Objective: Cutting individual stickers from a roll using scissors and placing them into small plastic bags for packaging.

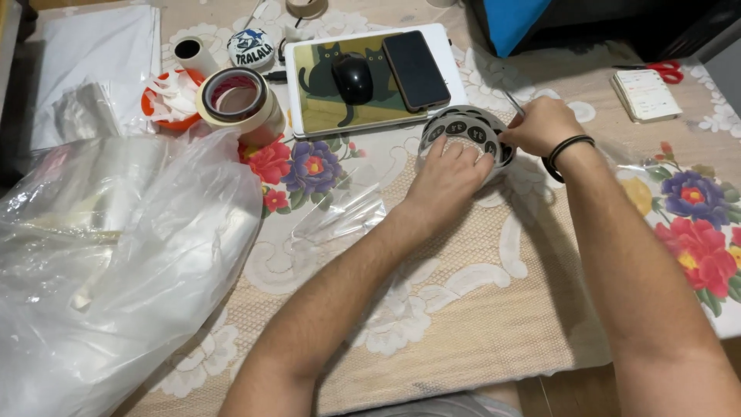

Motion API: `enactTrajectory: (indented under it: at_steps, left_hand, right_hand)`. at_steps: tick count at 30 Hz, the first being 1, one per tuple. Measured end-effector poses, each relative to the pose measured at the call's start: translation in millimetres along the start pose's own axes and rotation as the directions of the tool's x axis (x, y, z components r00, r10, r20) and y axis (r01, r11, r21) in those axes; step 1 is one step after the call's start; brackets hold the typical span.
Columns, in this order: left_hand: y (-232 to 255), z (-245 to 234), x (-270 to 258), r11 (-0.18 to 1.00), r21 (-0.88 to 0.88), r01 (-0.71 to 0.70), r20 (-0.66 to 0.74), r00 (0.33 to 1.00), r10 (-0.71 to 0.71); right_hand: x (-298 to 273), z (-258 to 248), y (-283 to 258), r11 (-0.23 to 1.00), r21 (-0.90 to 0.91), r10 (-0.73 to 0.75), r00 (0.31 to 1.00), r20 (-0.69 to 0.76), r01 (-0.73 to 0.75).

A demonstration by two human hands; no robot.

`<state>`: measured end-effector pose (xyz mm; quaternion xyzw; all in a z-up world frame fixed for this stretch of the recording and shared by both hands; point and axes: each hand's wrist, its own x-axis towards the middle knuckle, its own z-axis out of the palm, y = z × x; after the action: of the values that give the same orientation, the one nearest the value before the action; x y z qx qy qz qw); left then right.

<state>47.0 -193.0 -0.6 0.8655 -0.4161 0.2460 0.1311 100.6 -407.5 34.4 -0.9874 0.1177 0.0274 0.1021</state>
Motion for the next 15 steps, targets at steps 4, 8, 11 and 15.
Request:
enactTrajectory:
  at_steps: [4,8,11,15]
  left_hand:
    - [0.2,1.0,-1.4,1.0,0.011,0.025,0.002,1.0,-0.025]
    - [-1.6,7.6,-2.8,0.999,-0.029,0.039,0.007,0.999,-0.039]
    - [-3.1,-6.7,-5.1,0.998,-0.043,0.049,-0.01,0.999,-0.05]
    - [-11.6,-48.6,-14.0,0.877,-0.472,0.093,-0.056,0.989,-0.135]
  right_hand:
    - [-7.8,-14.6,-7.9,0.999,-0.017,-0.029,0.993,-0.112,0.027]
    - [-11.5,-19.9,-5.1,0.999,-0.005,-0.049,0.98,-0.191,0.049]
    - [-2.0,-18.4,11.5,0.998,0.007,-0.058,0.923,-0.379,0.065]
    - [-25.3,-45.6,18.9,0.974,0.069,-0.114,0.722,-0.682,0.218]
